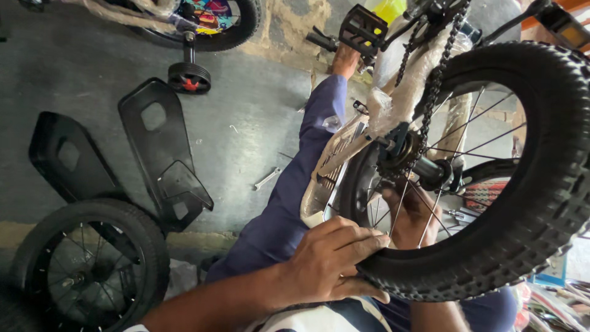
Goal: The person assembles a bicycle wheel and attaches components like a training wheel and chain by hand and using tools.
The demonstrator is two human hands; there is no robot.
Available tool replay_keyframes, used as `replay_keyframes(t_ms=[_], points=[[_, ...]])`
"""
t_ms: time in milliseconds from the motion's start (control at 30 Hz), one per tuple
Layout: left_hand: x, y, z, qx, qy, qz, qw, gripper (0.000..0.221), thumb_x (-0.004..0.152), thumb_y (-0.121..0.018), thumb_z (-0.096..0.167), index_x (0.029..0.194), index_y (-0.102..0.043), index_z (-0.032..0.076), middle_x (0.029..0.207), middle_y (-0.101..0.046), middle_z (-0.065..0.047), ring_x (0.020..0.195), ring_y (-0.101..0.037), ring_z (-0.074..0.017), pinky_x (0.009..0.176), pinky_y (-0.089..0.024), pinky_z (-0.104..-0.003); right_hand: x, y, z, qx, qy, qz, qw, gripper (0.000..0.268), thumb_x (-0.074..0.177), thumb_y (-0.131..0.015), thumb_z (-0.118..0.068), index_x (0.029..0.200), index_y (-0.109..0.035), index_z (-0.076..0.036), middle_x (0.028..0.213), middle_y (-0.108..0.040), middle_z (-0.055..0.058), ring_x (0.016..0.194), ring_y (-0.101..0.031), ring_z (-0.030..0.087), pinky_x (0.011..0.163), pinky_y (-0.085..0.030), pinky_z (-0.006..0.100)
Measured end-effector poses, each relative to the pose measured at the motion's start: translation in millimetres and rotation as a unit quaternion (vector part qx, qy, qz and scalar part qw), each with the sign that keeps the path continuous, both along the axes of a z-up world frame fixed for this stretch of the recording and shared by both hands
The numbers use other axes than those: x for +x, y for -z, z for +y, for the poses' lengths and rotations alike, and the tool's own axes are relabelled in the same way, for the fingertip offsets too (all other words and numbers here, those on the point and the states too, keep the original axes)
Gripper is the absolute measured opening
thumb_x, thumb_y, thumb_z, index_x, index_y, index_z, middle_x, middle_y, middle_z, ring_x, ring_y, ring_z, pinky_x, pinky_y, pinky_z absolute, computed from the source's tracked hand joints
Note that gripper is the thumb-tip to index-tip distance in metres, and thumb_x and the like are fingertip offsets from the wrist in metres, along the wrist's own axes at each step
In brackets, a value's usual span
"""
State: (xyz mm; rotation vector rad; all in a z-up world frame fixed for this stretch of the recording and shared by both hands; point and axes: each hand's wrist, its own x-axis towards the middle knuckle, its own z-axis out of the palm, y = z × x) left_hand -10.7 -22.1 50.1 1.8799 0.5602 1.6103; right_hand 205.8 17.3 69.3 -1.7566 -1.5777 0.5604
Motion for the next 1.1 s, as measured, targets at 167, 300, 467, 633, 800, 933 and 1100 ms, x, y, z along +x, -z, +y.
replay_keyframes(t_ms=[167,300,467,633,800,933,1100], points=[[1,0,1,-0.001,0.001,-0.011,1.000,0.077,0.080,-0.088,0.045,0.133,-0.063,-0.005,0.122,-0.069,-0.014,0.108,-0.068,-0.0286,0.091,-0.057,-0.035,-16,-13,-4,-0.058,0.052,0.092,0.993,0.030,0.083,-0.081,-0.008,0.110,-0.072,0.001,0.098,-0.078,0.009,0.087,-0.070,0.011,0.077,-0.055,0.028],[1,-4,0,-0.004,0.003,-0.008,1.000,0.078,0.080,-0.089,0.044,0.135,-0.062,-0.004,0.121,-0.069,-0.014,0.106,-0.068,-0.0285,0.091,-0.057,-0.035,-29,-17,-5,-0.048,0.059,-0.055,0.996,0.032,0.081,-0.086,-0.010,0.106,-0.073,0.003,0.086,-0.076,0.013,0.076,-0.067,0.016,0.070,-0.054,0.032],[1,2,1,0.008,0.016,-0.002,1.000,0.075,0.076,-0.088,0.045,0.130,-0.063,-0.002,0.118,-0.069,-0.013,0.105,-0.068,-0.0291,0.092,-0.057,-0.038,-23,-10,-6,0.023,-0.033,-0.005,0.999,0.027,0.089,-0.080,-0.009,0.112,-0.071,0.002,0.097,-0.078,0.010,0.089,-0.072,0.013,0.080,-0.056,0.029],[5,33,49,-0.201,-0.021,0.022,0.979,0.040,0.090,-0.079,0.030,0.123,-0.071,0.009,0.107,-0.072,-0.012,0.094,-0.073,-0.0275,0.085,-0.057,-0.038,-12,-17,-4,-0.043,0.038,0.077,0.995,0.034,0.086,-0.079,-0.011,0.116,-0.071,0.002,0.101,-0.079,0.010,0.095,-0.073,0.016,0.086,-0.055,0.031],[19,53,118,-0.236,-0.093,0.095,0.963,0.043,0.083,-0.080,0.032,0.111,-0.069,0.001,0.102,-0.070,-0.021,0.092,-0.068,-0.0430,0.079,-0.052,-0.049,4,11,-14,0.046,0.103,0.326,0.939,0.031,0.093,-0.075,-0.014,0.120,-0.069,-0.001,0.105,-0.073,0.008,0.095,-0.069,0.016,0.087,-0.056,0.034],[43,58,137,-0.380,-0.030,0.157,0.911,0.037,0.084,-0.079,0.037,0.098,-0.070,0.003,0.092,-0.073,-0.018,0.088,-0.071,-0.0390,0.076,-0.052,-0.047,62,32,-19,-0.026,0.062,0.570,0.819,0.021,0.103,-0.071,-0.020,0.114,-0.062,-0.005,0.101,-0.068,0.007,0.093,-0.067,0.021,0.080,-0.057,0.038],[56,83,151,-0.382,0.044,0.054,0.921,0.033,0.081,-0.081,0.031,0.094,-0.070,0.003,0.082,-0.072,-0.014,0.078,-0.071,-0.0270,0.073,-0.053,-0.039,90,-7,-60,0.109,0.025,0.545,0.831,0.030,0.097,-0.062,-0.028,0.116,-0.063,-0.004,0.105,-0.071,0.010,0.093,-0.070,0.022,0.080,-0.060,0.032]])
